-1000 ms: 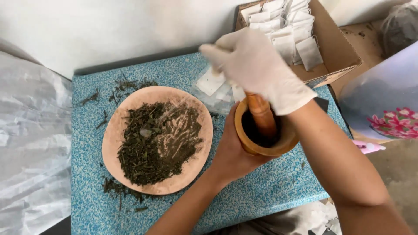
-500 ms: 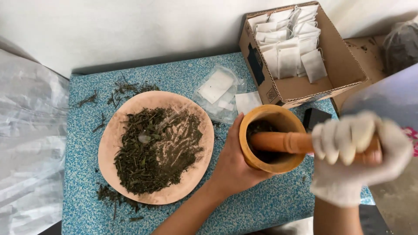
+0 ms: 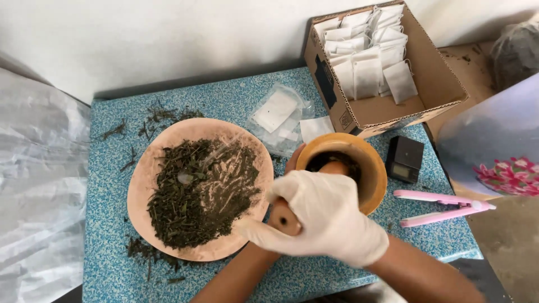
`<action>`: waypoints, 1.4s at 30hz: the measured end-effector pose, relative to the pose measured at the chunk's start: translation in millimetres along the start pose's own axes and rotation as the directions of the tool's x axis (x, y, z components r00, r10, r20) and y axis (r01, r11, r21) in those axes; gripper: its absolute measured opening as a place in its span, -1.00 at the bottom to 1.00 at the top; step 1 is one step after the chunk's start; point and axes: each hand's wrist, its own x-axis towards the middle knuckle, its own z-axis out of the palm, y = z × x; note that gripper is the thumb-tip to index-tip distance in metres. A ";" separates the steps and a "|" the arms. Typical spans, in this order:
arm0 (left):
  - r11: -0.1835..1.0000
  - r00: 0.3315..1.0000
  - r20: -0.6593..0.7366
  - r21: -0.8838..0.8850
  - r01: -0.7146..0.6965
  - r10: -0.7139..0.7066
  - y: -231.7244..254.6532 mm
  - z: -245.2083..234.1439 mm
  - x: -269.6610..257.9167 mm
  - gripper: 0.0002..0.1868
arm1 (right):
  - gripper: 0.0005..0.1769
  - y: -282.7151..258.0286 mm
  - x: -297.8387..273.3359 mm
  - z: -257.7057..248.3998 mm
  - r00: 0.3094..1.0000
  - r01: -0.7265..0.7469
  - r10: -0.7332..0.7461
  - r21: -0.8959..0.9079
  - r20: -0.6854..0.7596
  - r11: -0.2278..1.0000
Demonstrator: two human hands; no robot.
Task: Sorting dried tea leaves on a plate to remove debris and then grinding the leaves into a fine powder using a wooden mortar and pestle.
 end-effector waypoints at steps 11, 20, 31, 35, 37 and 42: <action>0.155 0.954 0.265 0.946 -0.285 0.137 46.3 87.4 -24.9 0.43 | -0.56 112.3 64.0 -61.9 0.654 -0.617 0.709 0.728 0.264 0.298; -0.042 0.880 0.383 0.921 -0.387 0.280 44.0 104.2 -24.6 0.29 | -0.29 171.3 -93.6 -79.7 0.974 0.168 0.176 0.977 -0.145 -0.127; 0.072 0.917 0.333 0.932 -0.356 0.218 30.3 70.7 -22.5 0.40 | -0.55 16.2 -37.5 -63.8 0.997 0.071 -0.073 0.341 -0.006 0.937; 0.103 0.934 0.305 0.939 -0.327 0.184 25.3 54.4 -25.2 0.31 | -0.83 -5.7 -17.2 -45.1 1.000 0.007 -0.010 0.260 0.010 0.966; 0.092 0.934 0.308 0.940 -0.328 0.179 22.6 42.2 -20.7 0.14 | -0.78 15.7 -44.8 -35.8 0.988 -0.097 0.091 0.037 0.127 0.995; 0.252 0.945 0.299 0.912 -0.323 0.132 31.0 48.4 -21.0 -0.17 | -0.75 32.0 -4.4 -36.4 0.945 -0.201 0.170 0.088 0.280 0.976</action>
